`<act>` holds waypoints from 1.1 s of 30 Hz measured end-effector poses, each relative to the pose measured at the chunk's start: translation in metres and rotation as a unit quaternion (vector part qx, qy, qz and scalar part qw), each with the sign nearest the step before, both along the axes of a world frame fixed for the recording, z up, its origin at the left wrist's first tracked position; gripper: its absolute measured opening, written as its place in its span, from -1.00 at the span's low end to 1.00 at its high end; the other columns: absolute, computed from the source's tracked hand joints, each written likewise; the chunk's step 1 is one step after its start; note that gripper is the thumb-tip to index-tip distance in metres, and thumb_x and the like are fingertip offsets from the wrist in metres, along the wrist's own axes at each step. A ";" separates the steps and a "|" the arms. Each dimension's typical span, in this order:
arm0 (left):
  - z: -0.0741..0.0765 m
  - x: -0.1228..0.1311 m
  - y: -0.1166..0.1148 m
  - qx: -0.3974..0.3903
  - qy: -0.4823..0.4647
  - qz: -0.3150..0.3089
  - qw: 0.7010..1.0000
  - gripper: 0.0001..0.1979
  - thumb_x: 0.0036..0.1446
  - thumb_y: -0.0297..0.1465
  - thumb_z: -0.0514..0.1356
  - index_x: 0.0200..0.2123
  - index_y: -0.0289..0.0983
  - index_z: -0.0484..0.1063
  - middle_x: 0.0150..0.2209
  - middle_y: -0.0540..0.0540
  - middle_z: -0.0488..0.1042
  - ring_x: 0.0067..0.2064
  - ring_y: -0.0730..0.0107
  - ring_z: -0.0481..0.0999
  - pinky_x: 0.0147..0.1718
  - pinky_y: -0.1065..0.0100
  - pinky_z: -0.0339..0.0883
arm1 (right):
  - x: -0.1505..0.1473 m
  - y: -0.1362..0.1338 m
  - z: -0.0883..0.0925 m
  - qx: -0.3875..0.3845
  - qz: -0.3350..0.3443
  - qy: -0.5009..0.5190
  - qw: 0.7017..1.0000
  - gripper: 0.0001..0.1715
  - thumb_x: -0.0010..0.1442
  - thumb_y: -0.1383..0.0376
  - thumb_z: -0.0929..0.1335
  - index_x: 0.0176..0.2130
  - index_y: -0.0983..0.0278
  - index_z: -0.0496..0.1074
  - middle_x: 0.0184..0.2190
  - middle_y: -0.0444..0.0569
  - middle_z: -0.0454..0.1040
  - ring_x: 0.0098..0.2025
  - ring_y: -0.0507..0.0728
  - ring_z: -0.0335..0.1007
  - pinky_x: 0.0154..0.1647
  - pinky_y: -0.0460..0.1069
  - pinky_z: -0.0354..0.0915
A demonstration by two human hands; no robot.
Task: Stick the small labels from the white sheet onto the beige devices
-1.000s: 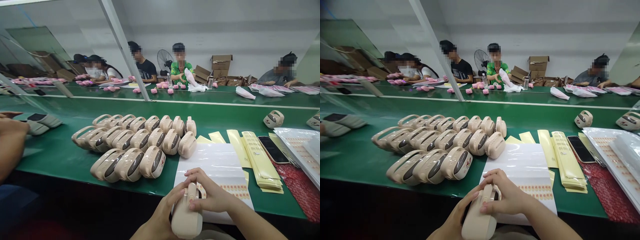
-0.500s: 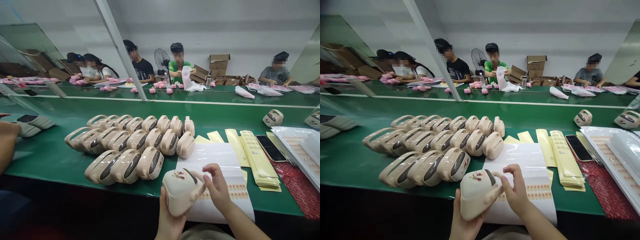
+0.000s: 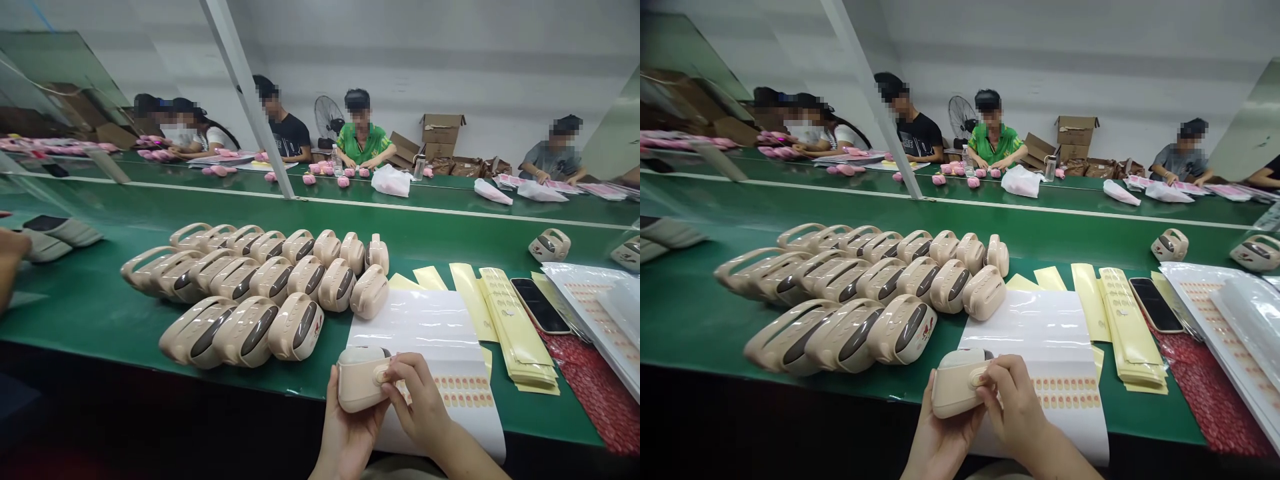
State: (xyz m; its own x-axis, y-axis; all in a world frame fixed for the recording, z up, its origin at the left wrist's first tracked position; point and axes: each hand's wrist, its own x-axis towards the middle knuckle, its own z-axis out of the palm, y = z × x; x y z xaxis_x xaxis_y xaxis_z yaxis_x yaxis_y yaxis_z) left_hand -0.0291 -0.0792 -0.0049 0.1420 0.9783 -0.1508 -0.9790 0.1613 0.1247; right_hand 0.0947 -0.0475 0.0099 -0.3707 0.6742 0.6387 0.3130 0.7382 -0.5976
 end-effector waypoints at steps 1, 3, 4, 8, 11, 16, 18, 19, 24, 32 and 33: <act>0.000 0.000 0.000 0.005 0.003 0.003 1.000 -0.60 0.22 -0.24 -0.04 -0.13 -0.37 0.47 -0.22 -0.30 0.56 -0.14 0.22 0.52 -0.17 0.31 0.39 | 0.000 0.000 -0.001 0.005 0.001 -0.001 1.000 -0.74 0.19 0.44 0.19 -0.11 0.21 0.23 -0.23 0.05 0.29 -0.14 0.16 0.31 -0.16 0.06 0.38; 0.003 0.002 0.000 -0.001 0.007 0.011 1.000 -0.62 0.20 -0.25 0.00 -0.18 -0.38 0.50 -0.21 -0.31 0.55 -0.15 0.22 0.52 -0.18 0.32 0.39 | 0.001 0.000 -0.002 0.016 0.003 -0.002 1.000 -0.72 0.20 0.45 0.18 -0.10 0.20 0.22 -0.23 0.05 0.30 -0.14 0.15 0.31 -0.14 0.07 0.38; 0.005 0.003 0.000 -0.011 0.009 0.013 1.000 -0.64 0.19 -0.26 0.01 -0.19 -0.37 0.50 -0.20 -0.31 0.55 -0.16 0.23 0.53 -0.19 0.32 0.39 | 0.002 0.000 -0.003 0.022 0.004 -0.002 1.000 -0.72 0.20 0.46 0.18 -0.09 0.19 0.21 -0.23 0.05 0.30 -0.14 0.15 0.31 -0.14 0.07 0.38; 0.010 0.006 -0.001 -0.061 0.009 0.015 0.998 -0.67 0.17 -0.24 0.06 -0.24 -0.31 0.53 -0.20 -0.25 0.56 -0.21 0.23 0.54 -0.24 0.29 0.42 | 0.007 0.001 -0.005 0.028 0.011 -0.007 1.000 -0.71 0.20 0.47 0.18 -0.10 0.19 0.23 -0.25 0.03 0.29 -0.15 0.14 0.31 -0.16 0.05 0.38; 0.009 0.007 0.000 -0.078 0.018 0.030 0.996 -0.69 0.15 -0.24 0.08 -0.28 -0.30 0.55 -0.22 -0.24 0.57 -0.22 0.20 0.55 -0.26 0.26 0.43 | 0.010 0.003 -0.005 0.040 0.018 -0.004 0.999 -0.70 0.20 0.48 0.18 -0.10 0.20 0.25 -0.26 0.03 0.27 -0.17 0.13 0.30 -0.19 0.02 0.38; 0.006 0.010 0.001 -0.072 0.026 0.051 0.996 -0.68 0.15 -0.24 0.08 -0.28 -0.31 0.55 -0.23 -0.27 0.57 -0.22 0.15 0.56 -0.29 0.26 0.44 | 0.011 0.006 -0.002 0.080 0.037 -0.014 0.996 -0.64 0.19 0.53 0.15 -0.08 0.24 0.28 -0.24 0.04 0.21 -0.22 0.09 0.25 -0.25 -0.02 0.37; 0.007 0.011 0.001 -0.084 0.031 0.054 0.994 -0.67 0.16 -0.24 0.06 -0.24 -0.32 0.53 -0.23 -0.27 0.57 -0.23 0.16 0.56 -0.29 0.26 0.44 | 0.013 0.008 -0.001 0.095 0.048 -0.019 0.994 -0.60 0.17 0.56 0.15 -0.06 0.26 0.27 -0.23 0.04 0.19 -0.22 0.09 0.23 -0.27 -0.04 0.36; 0.009 0.012 0.000 -0.096 0.036 0.056 0.993 -0.67 0.16 -0.24 0.06 -0.23 -0.31 0.52 -0.22 -0.26 0.57 -0.22 0.16 0.56 -0.28 0.26 0.43 | 0.014 0.009 -0.001 0.102 0.054 -0.023 0.993 -0.58 0.16 0.58 0.15 -0.04 0.26 0.27 -0.23 0.04 0.19 -0.22 0.09 0.22 -0.27 -0.05 0.36; 0.016 0.015 0.000 -0.119 0.042 0.059 0.990 -0.70 0.13 -0.23 0.10 -0.25 -0.28 0.52 -0.20 -0.23 0.57 -0.19 0.10 0.55 -0.28 0.21 0.43 | 0.020 0.015 0.000 0.115 0.088 -0.050 0.988 -0.53 0.13 0.60 0.16 -0.02 0.25 0.26 -0.26 0.03 0.19 -0.22 0.10 0.20 -0.30 -0.05 0.36; 0.004 0.006 -0.002 -0.043 0.083 0.028 0.995 -0.73 0.14 -0.24 0.09 -0.19 -0.19 0.52 -0.14 -0.16 0.55 -0.15 0.11 0.53 -0.24 0.16 0.43 | 0.031 0.021 -0.001 -0.024 0.100 -0.031 0.994 -0.81 0.22 0.33 0.22 -0.14 0.19 0.32 -0.26 0.01 0.25 -0.21 0.11 0.25 -0.25 -0.01 0.34; -0.001 0.003 -0.004 -0.011 0.098 0.014 0.995 -0.74 0.14 -0.25 0.10 -0.17 -0.15 0.51 -0.10 -0.13 0.53 -0.11 0.08 0.51 -0.21 0.12 0.42 | 0.034 0.021 -0.003 -0.084 0.062 -0.008 0.994 -0.83 0.21 0.24 0.24 -0.17 0.20 0.32 -0.25 0.02 0.27 -0.20 0.12 0.26 -0.24 0.01 0.34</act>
